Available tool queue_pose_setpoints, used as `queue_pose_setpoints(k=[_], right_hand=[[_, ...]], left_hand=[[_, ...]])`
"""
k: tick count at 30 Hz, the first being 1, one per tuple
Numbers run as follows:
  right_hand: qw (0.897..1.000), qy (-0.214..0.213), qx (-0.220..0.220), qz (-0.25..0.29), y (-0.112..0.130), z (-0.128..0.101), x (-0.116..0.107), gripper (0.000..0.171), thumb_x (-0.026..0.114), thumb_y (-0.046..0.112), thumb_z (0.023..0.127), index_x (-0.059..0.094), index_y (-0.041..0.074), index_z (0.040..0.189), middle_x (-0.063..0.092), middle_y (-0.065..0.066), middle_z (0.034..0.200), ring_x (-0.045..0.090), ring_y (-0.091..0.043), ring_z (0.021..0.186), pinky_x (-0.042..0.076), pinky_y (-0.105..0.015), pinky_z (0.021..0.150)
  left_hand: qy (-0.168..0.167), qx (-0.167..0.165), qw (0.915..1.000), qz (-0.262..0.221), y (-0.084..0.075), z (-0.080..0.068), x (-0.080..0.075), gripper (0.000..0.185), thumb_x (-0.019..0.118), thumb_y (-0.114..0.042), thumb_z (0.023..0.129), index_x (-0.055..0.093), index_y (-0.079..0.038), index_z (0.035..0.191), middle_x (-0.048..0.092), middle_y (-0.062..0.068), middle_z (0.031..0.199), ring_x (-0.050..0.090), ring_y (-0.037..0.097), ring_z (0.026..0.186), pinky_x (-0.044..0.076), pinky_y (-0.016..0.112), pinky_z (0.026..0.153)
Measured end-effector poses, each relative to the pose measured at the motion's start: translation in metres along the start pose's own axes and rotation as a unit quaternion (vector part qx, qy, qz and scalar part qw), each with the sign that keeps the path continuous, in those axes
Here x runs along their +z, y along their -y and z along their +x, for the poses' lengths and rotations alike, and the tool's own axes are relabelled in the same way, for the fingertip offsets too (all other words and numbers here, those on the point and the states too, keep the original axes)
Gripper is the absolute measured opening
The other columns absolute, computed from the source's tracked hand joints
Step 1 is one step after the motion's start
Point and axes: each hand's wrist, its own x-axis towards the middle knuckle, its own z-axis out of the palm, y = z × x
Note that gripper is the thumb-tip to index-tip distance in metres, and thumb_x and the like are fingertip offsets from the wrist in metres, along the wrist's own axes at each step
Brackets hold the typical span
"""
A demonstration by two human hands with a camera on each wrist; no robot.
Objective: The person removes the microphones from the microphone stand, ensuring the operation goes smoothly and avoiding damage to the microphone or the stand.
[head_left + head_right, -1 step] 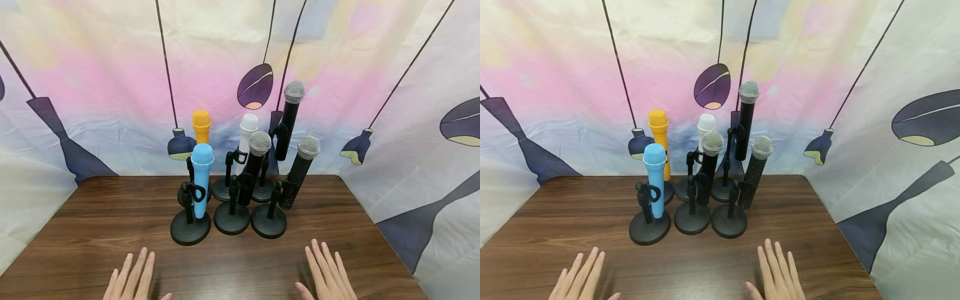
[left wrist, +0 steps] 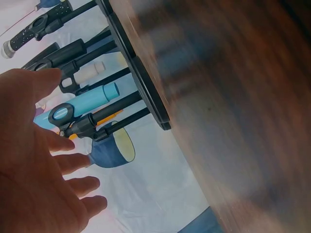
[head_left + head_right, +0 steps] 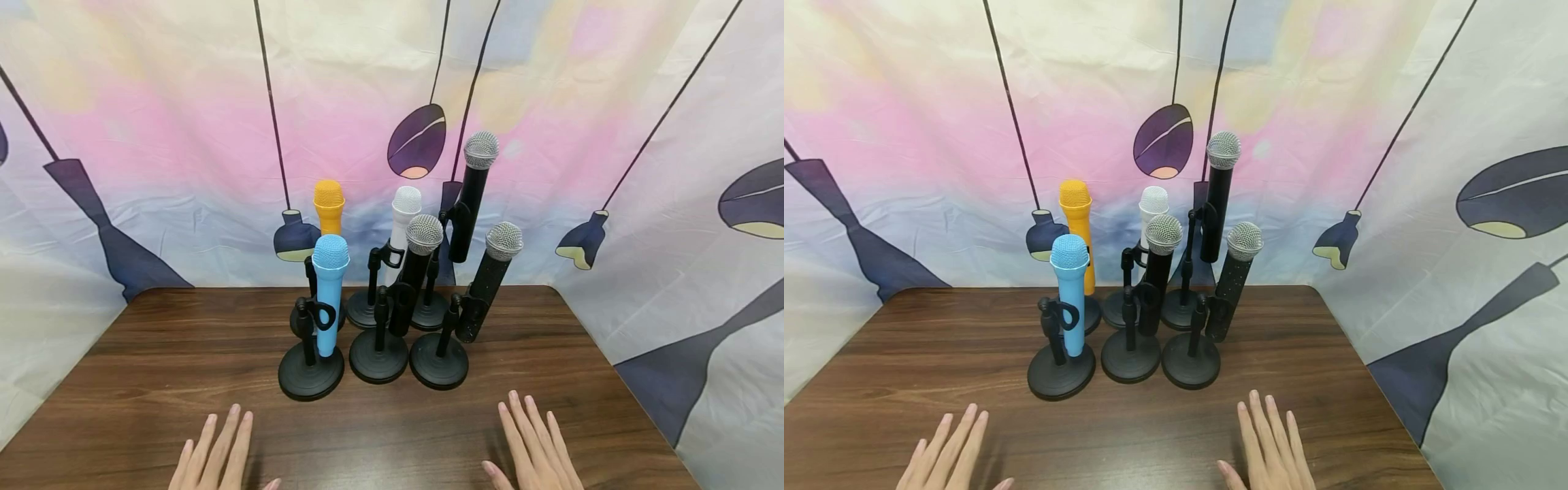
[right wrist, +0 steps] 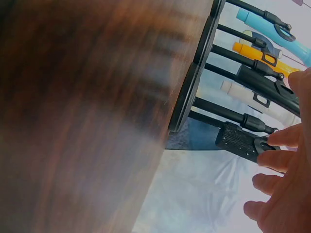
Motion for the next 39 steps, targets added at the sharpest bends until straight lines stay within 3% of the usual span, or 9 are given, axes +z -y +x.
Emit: queue_pose_setpoints(k=[3, 7, 11, 14, 16, 22, 26, 31, 39], right_hand=[[1.0, 0.0, -0.001, 0.001, 0.0, 0.0, 0.0, 0.077, 0.039, 0.062, 0.104, 0.049, 0.001, 0.148, 0.042, -0.018, 0.156, 0.033, -0.032, 0.148, 0.007, -0.041, 0.124], [1.0, 0.002, -0.004, 0.007, -0.001, 0.001, 0.0, 0.076, 0.04, 0.062, 0.103, 0.047, 0.003, 0.151, 0.041, -0.016, 0.158, 0.032, -0.03, 0.148, 0.007, -0.041, 0.124], [1.0, 0.012, -0.003, 0.019, -0.002, 0.005, -0.002, 0.075, 0.042, 0.061, 0.103, 0.046, 0.004, 0.152, 0.04, -0.015, 0.158, 0.029, -0.027, 0.15, 0.006, -0.04, 0.124], [0.999, 0.035, 0.002, 0.025, -0.001, 0.009, -0.004, 0.075, 0.044, 0.061, 0.103, 0.042, 0.007, 0.155, 0.037, -0.013, 0.16, 0.022, -0.023, 0.153, 0.004, -0.038, 0.124], [0.998, 0.051, 0.002, 0.029, -0.001, 0.012, -0.005, 0.075, 0.046, 0.06, 0.103, 0.04, 0.009, 0.156, 0.036, -0.012, 0.161, 0.02, -0.022, 0.153, 0.003, -0.037, 0.124], [0.995, 0.09, -0.012, 0.042, 0.003, 0.027, -0.006, 0.076, 0.057, 0.056, 0.099, 0.04, 0.007, 0.156, 0.031, -0.01, 0.163, 0.027, -0.027, 0.151, 0.003, -0.034, 0.124], [0.992, 0.117, -0.012, 0.052, 0.007, 0.037, -0.008, 0.077, 0.061, 0.054, 0.098, 0.039, 0.01, 0.157, 0.027, -0.007, 0.166, 0.029, -0.028, 0.15, 0.003, -0.033, 0.124], [0.988, 0.129, -0.026, 0.082, 0.013, 0.051, -0.009, 0.076, 0.064, 0.049, 0.098, 0.038, 0.01, 0.157, 0.027, -0.007, 0.166, 0.03, -0.028, 0.15, 0.005, -0.034, 0.124], [0.98, 0.125, -0.086, 0.131, 0.026, 0.074, -0.005, 0.071, 0.059, 0.047, 0.102, 0.036, 0.009, 0.158, 0.027, -0.008, 0.165, 0.029, -0.027, 0.15, 0.011, -0.035, 0.123]], left_hand=[[0.004, -0.004, 1.0, -0.002, -0.001, 0.0, -0.001, 0.085, 0.035, -0.073, 0.099, 0.041, -0.011, 0.156, 0.043, 0.013, 0.156, 0.009, 0.016, 0.154, 0.009, 0.057, 0.121], [0.015, -0.015, 0.9997, -0.011, -0.004, 0.006, -0.006, 0.084, 0.036, -0.074, 0.098, 0.042, -0.014, 0.156, 0.047, 0.011, 0.154, 0.015, 0.017, 0.153, 0.034, 0.069, 0.106], [0.079, -0.042, 0.9956, -0.029, -0.004, 0.019, -0.016, 0.087, 0.06, -0.067, 0.092, 0.037, -0.016, 0.159, 0.047, 0.012, 0.154, 0.032, 0.034, 0.148, 0.035, 0.068, 0.106], [0.171, -0.071, 0.9818, -0.044, -0.002, 0.035, -0.025, 0.096, 0.072, -0.058, 0.088, 0.027, -0.017, 0.162, 0.043, 0.015, 0.156, 0.038, 0.042, 0.142, 0.019, 0.061, 0.118], [0.221, -0.083, 0.9702, -0.056, 0.001, 0.047, -0.03, 0.094, 0.07, -0.055, 0.091, 0.024, -0.015, 0.163, 0.039, 0.018, 0.157, 0.038, 0.046, 0.14, 0.017, 0.062, 0.118], [0.293, -0.106, 0.9436, -0.111, 0.007, 0.079, -0.039, 0.089, 0.058, -0.058, 0.098, 0.023, -0.008, 0.162, 0.029, 0.022, 0.162, 0.029, 0.048, 0.145, 0.023, 0.068, 0.113], [0.31, -0.117, 0.9346, -0.129, 0.01, 0.093, -0.042, 0.089, 0.058, -0.058, 0.098, 0.022, -0.007, 0.162, 0.028, 0.023, 0.162, 0.032, 0.049, 0.143, 0.032, 0.071, 0.105], [0.301, -0.115, 0.9311, -0.171, 0.012, 0.109, -0.043, 0.085, 0.06, -0.051, 0.1, 0.021, -0.008, 0.162, 0.031, 0.023, 0.16, 0.038, 0.048, 0.14, 0.036, 0.071, 0.101], [0.252, -0.101, 0.9373, -0.218, 0.016, 0.131, -0.036, 0.081, 0.067, -0.038, 0.1, 0.023, -0.011, 0.162, 0.036, 0.025, 0.157, 0.041, 0.049, 0.138, 0.04, 0.069, 0.099]])
